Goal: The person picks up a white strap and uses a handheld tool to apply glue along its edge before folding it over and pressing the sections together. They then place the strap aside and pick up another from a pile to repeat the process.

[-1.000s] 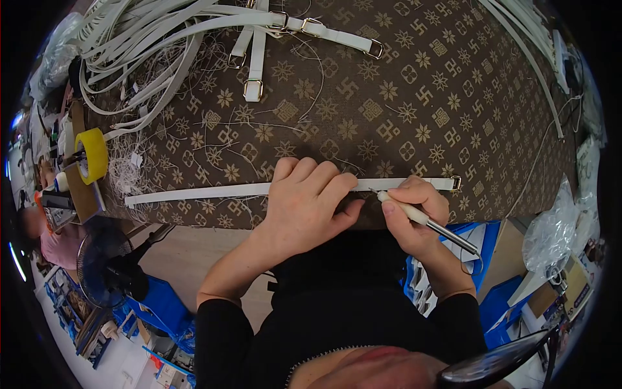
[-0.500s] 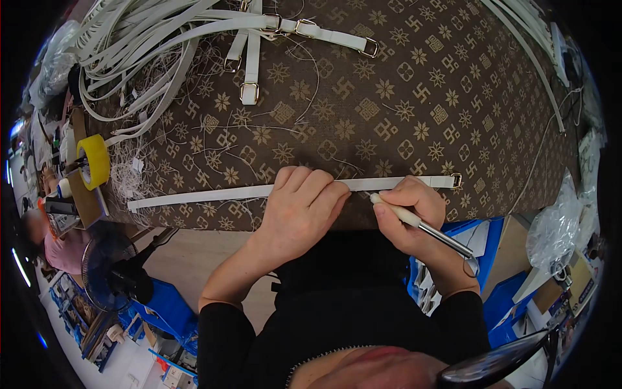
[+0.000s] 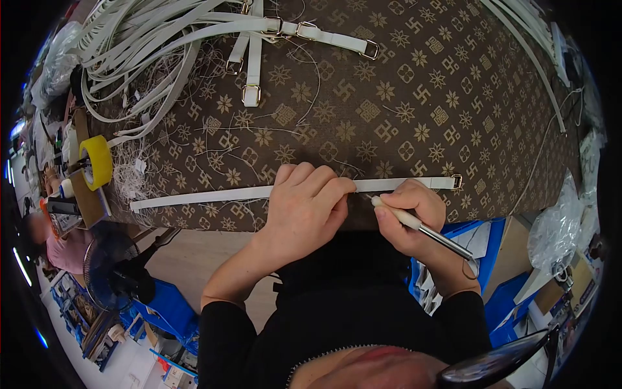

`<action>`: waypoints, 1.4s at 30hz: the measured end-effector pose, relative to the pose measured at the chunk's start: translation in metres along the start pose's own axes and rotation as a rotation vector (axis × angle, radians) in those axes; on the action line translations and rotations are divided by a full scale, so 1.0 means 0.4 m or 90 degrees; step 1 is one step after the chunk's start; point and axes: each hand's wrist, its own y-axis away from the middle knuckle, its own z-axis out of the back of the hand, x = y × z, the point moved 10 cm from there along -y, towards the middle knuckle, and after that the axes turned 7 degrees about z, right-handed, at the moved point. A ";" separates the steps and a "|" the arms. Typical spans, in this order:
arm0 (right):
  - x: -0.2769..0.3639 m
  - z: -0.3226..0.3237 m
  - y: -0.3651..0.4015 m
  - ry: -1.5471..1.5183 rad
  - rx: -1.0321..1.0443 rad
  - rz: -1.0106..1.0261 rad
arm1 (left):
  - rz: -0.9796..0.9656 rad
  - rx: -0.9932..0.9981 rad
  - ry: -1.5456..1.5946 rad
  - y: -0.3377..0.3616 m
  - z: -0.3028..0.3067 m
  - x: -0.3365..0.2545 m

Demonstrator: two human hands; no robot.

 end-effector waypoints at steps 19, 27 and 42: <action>0.006 0.002 -0.004 0.023 -0.002 0.003 | -0.041 -0.055 -0.010 0.014 -0.004 -0.011; 0.013 -0.012 -0.005 0.055 0.031 0.021 | -0.040 -0.035 -0.006 0.009 -0.003 -0.008; 0.025 -0.021 -0.012 0.100 0.048 0.051 | -0.036 -0.033 -0.014 0.009 -0.008 -0.003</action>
